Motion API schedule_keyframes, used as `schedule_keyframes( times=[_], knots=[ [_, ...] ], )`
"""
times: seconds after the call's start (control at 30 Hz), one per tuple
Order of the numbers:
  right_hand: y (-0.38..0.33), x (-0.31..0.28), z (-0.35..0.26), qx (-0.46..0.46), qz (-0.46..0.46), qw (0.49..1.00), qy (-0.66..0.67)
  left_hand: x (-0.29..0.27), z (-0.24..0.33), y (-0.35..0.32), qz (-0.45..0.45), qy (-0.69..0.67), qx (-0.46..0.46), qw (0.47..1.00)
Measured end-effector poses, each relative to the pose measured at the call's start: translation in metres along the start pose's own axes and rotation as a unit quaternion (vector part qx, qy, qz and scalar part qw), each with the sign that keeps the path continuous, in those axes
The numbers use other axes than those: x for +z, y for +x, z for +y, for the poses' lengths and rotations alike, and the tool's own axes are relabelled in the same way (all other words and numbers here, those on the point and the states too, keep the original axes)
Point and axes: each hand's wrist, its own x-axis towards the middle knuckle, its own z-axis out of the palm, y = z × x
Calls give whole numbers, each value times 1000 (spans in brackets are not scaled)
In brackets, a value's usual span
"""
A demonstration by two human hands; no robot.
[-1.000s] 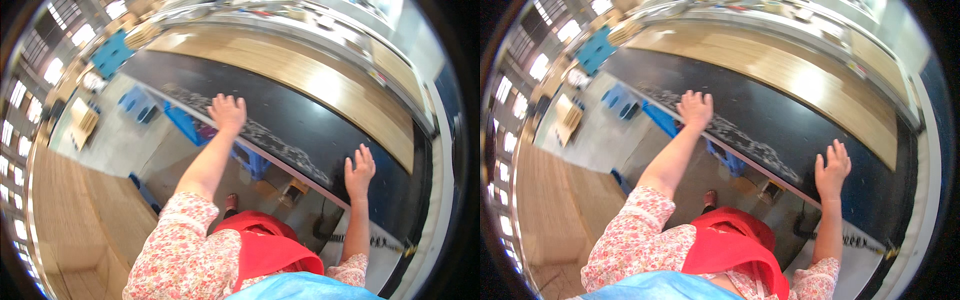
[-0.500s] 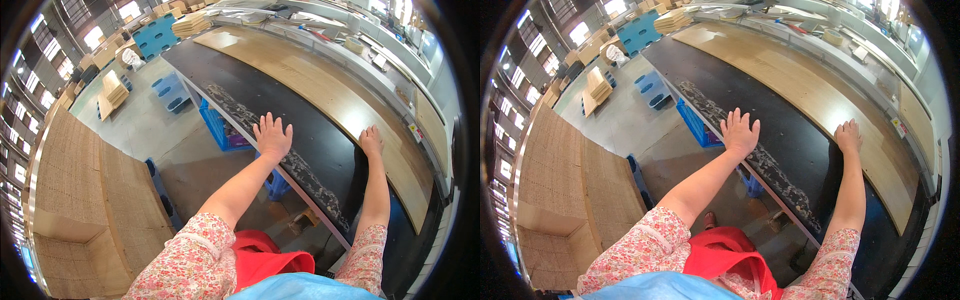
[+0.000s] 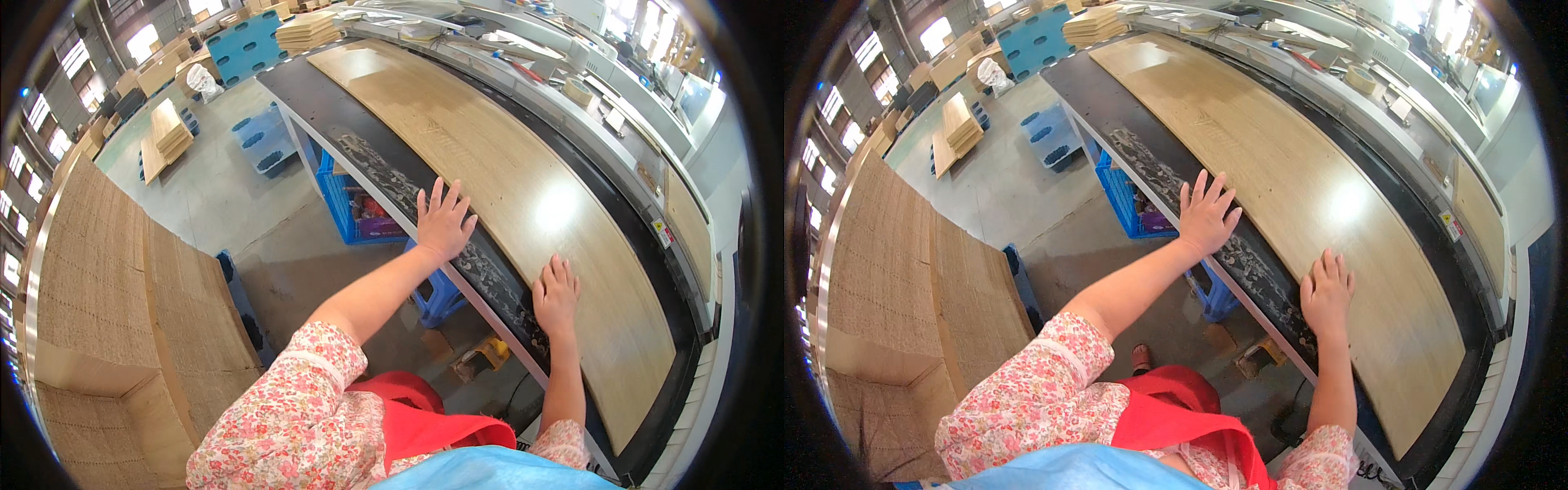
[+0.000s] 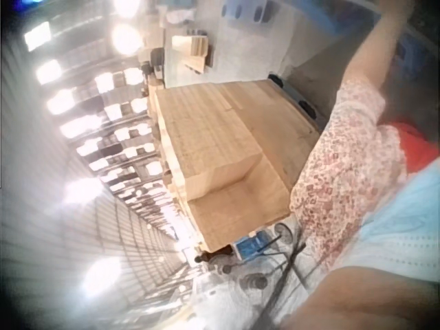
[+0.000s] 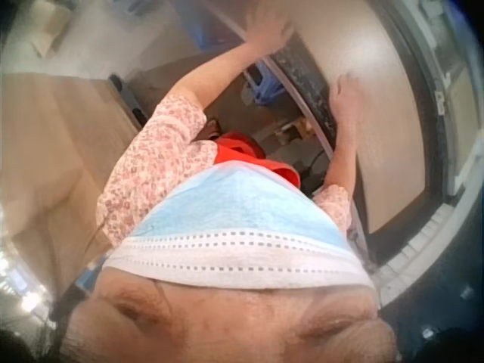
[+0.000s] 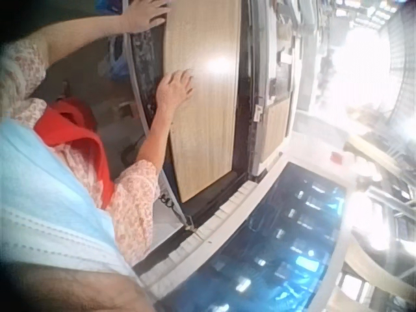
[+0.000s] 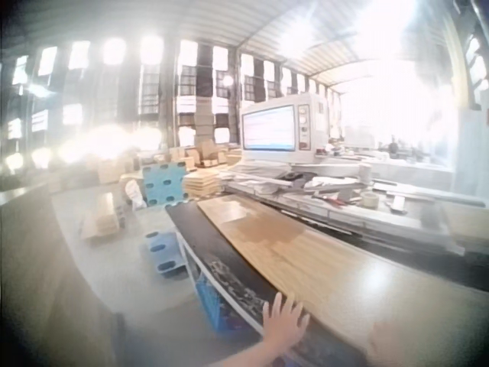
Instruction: The person carries wooden boards one by one from a stack and places them onto a machine table, aligning them against the guide.
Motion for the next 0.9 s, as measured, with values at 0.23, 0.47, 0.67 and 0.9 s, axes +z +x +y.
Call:
schedule_keyframes(
  times=[0.23,0.47,0.67,0.9],
  knots=[
    [-61,-26,-39,-40,-6,999,36,4,-95,17,71,-3,-72,995],
    [-111,-42,-23,-22,2,993,117,-44,-100,-13,25,-24,-26,999],
    [-92,-41,0,159,-78,980,93,-70,-119,-39,136,-94,-136,977],
    [55,36,35,68,67,994,-47,-56,-179,-31,249,-302,-394,832]
  ],
)
